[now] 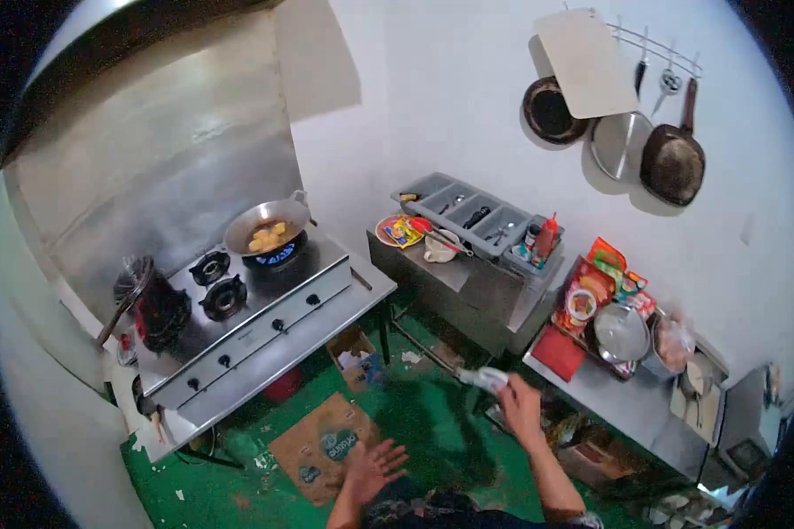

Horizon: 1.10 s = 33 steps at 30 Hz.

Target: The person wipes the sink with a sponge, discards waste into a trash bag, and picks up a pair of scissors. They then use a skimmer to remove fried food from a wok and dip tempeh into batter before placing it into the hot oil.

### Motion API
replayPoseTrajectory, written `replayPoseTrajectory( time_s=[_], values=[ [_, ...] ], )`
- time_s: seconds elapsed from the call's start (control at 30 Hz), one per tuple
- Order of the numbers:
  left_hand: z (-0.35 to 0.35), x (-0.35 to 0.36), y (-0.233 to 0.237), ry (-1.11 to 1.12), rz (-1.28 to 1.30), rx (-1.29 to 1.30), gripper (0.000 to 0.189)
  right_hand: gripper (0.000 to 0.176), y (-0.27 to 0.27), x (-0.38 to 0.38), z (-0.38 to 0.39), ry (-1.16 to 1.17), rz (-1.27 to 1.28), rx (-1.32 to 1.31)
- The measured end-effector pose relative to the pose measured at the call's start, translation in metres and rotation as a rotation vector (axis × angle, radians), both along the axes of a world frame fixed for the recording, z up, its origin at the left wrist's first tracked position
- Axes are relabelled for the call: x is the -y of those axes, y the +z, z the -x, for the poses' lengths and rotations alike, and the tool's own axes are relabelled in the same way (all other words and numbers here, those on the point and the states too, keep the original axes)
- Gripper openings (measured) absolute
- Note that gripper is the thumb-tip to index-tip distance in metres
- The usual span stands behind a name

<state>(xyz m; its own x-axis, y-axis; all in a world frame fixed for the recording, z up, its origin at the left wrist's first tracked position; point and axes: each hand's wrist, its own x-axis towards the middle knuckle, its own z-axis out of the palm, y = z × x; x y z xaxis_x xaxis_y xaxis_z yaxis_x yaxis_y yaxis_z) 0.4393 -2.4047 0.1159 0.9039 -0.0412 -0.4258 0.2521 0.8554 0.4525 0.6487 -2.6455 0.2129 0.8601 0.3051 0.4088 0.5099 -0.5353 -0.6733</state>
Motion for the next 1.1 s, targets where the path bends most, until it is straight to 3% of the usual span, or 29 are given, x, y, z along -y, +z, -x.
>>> replayPoseTrajectory(
  time_s=[0.07,0.17,0.27,0.37,0.47,0.53,0.63,0.7,0.77,0.83,0.87,0.93,1.03,1.1],
  values=[
    [-0.032,-0.031,-0.016,0.058,0.075,-0.002,0.074,0.016,0.016,-0.029,-0.076,-0.090,0.014,0.073],
    [-0.084,-0.080,-0.033,0.123,0.036,-0.032,0.070,0.016,0.038,-0.081,-0.181,-0.117,-0.169,0.138],
    [-0.152,-0.123,-0.042,0.045,0.024,0.017,0.066,0.017,0.057,-0.129,-0.268,-0.173,-0.217,0.066],
    [-0.222,-0.151,-0.038,-0.094,-0.073,-0.062,0.066,0.017,0.043,-0.171,-0.371,-0.200,-0.255,0.253],
    [-0.272,-0.171,-0.025,-0.238,-0.101,-0.060,0.070,0.018,0.037,-0.209,-0.442,-0.210,-0.091,0.344],
    [-0.298,-0.177,-0.026,-0.383,-0.370,0.038,0.071,0.018,0.031,-0.237,-0.483,-0.199,0.134,0.416],
    [-0.328,-0.184,-0.027,-0.390,-0.179,-0.115,0.069,0.020,0.001,-0.268,-0.551,-0.146,0.306,0.409],
    [-0.341,-0.185,-0.042,-0.383,-0.182,-0.192,0.069,0.022,-0.015,-0.285,-0.583,-0.098,0.507,0.449],
    [-0.361,-0.190,-0.050,-0.375,-0.221,-0.254,0.070,0.020,-0.035,-0.300,-0.620,-0.060,0.525,0.490],
    [-0.364,-0.187,-0.055,-0.138,-0.110,-0.252,0.074,0.018,-0.059,-0.311,-0.646,-0.052,0.580,0.476],
    [-0.374,-0.185,-0.047,-0.135,-0.112,-0.266,0.074,0.018,-0.066,-0.317,-0.651,-0.046,0.576,0.464],
    [-0.391,-0.176,-0.032,-0.077,-0.155,-0.338,0.074,0.018,-0.079,-0.327,-0.650,-0.042,0.755,0.279],
    [-0.402,-0.163,-0.061,-0.026,-0.080,-0.298,0.071,0.023,-0.083,-0.332,-0.643,0.026,0.790,0.143],
    [-0.421,-0.159,-0.035,-0.039,-0.131,-0.315,0.070,0.021,-0.071,-0.337,-0.641,0.072,0.806,-0.011]
  ],
)
